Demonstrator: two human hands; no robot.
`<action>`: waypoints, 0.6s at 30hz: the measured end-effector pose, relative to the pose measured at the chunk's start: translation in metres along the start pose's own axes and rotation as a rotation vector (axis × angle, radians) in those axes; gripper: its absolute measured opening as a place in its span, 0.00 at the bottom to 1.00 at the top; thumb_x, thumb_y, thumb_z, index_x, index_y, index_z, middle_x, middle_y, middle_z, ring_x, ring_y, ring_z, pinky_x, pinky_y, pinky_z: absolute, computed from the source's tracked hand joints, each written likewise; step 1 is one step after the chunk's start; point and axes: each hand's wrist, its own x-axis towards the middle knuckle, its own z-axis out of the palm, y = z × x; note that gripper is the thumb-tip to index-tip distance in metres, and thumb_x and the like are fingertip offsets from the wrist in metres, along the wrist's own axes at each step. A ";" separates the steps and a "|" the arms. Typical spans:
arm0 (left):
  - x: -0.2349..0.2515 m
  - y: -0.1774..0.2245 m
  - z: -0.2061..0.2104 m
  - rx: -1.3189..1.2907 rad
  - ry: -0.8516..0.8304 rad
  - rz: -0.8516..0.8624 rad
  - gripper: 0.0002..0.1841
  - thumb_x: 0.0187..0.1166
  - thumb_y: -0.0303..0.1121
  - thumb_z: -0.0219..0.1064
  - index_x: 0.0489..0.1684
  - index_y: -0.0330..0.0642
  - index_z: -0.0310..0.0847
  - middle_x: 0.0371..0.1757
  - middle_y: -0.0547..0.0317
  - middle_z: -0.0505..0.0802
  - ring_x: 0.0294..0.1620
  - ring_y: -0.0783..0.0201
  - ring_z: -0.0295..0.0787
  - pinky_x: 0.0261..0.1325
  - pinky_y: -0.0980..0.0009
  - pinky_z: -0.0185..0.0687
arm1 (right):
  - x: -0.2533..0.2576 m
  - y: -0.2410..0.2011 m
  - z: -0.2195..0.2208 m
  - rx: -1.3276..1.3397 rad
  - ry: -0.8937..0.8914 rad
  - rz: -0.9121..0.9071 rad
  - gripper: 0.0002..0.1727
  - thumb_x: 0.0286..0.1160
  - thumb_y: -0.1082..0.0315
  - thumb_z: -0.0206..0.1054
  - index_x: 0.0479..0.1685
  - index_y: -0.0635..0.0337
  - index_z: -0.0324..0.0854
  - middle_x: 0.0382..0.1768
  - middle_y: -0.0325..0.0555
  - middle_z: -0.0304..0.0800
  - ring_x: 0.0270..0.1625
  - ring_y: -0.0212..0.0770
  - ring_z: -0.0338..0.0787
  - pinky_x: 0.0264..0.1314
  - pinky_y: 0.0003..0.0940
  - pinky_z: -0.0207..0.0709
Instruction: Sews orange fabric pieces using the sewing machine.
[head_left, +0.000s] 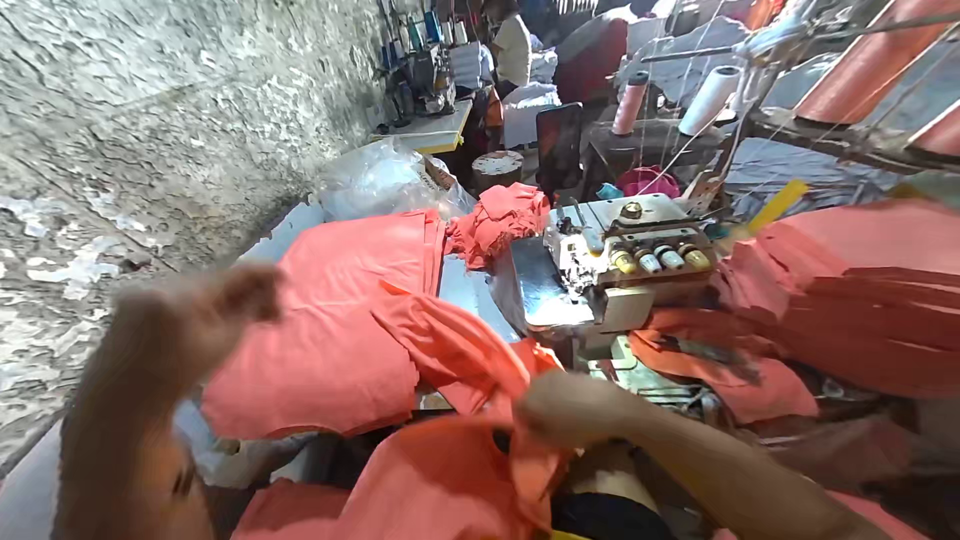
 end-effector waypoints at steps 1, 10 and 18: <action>0.037 0.005 0.000 0.073 0.125 -0.087 0.16 0.89 0.35 0.59 0.57 0.30 0.84 0.42 0.37 0.94 0.40 0.47 0.94 0.48 0.44 0.88 | -0.016 0.005 0.015 0.143 0.078 -0.245 0.11 0.79 0.70 0.67 0.33 0.72 0.85 0.24 0.61 0.85 0.29 0.56 0.87 0.34 0.54 0.79; -0.025 0.149 0.243 -0.816 -1.243 0.257 0.18 0.65 0.35 0.83 0.42 0.28 0.89 0.35 0.42 0.94 0.38 0.48 0.93 0.47 0.44 0.88 | -0.095 0.053 0.030 0.535 1.307 -0.328 0.13 0.87 0.54 0.62 0.41 0.48 0.88 0.37 0.23 0.90 0.42 0.14 0.86 0.46 0.13 0.81; -0.033 0.066 0.169 -1.285 -1.209 0.320 0.17 0.85 0.49 0.64 0.36 0.48 0.91 0.58 0.72 0.91 0.62 0.83 0.82 0.66 0.82 0.78 | -0.154 0.057 -0.017 0.479 1.878 -0.203 0.14 0.88 0.66 0.58 0.40 0.36 0.88 0.32 0.10 0.89 0.33 0.10 0.85 0.37 0.07 0.79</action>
